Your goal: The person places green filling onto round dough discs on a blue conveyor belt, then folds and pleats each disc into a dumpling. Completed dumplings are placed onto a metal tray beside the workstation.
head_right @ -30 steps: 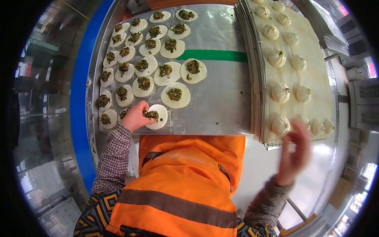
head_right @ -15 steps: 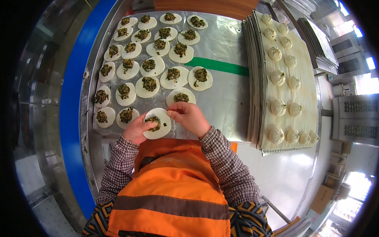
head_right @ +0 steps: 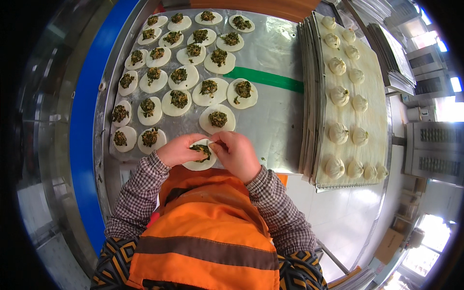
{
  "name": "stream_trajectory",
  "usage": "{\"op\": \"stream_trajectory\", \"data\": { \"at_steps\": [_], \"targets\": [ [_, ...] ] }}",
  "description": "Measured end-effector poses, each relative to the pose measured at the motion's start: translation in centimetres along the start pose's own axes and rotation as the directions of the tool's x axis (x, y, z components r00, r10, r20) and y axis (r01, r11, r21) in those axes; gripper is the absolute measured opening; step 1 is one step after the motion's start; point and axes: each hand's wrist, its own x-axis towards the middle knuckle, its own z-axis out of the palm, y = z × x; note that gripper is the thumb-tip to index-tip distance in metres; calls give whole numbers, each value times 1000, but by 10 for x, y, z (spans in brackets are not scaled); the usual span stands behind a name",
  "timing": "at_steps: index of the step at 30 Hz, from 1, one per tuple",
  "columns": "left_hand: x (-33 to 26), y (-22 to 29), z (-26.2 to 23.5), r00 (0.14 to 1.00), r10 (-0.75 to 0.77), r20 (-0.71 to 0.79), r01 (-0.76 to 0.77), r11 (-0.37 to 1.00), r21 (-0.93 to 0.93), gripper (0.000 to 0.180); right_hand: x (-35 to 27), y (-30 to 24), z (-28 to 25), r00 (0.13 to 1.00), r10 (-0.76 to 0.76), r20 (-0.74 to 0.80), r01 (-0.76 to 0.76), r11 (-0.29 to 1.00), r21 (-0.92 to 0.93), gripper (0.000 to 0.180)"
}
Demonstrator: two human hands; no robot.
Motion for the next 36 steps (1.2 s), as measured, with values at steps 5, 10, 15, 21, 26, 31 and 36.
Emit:
{"op": "stream_trajectory", "data": {
  "at_steps": [5,10,15,21,26,31,36],
  "targets": [
    [14,8,-3,981,-117,157,95,986,137,45,-7,3,-5,996,-80,-45,82,996,41,16],
    [14,7,-2,994,-86,72,104,949,-299,48,-11,9,-10,986,-131,-100,122,988,-93,15],
    [12,2,11,992,-62,-115,20,943,-331,40,-12,14,-8,984,173,-31,-142,886,441,13],
    [19,9,4,999,-33,14,30,984,178,38,-12,8,-9,993,119,-9,-119,993,-24,12],
    [26,7,-6,981,114,157,-161,931,329,39,-14,5,-10,997,81,2,-79,966,247,15],
    [20,2,0,994,-71,88,99,919,-382,40,-15,9,-11,989,146,-2,-138,938,318,17],
    [18,9,9,999,-47,-7,45,983,-179,35,-12,9,-12,967,251,52,-225,734,641,17]
  ]
}}
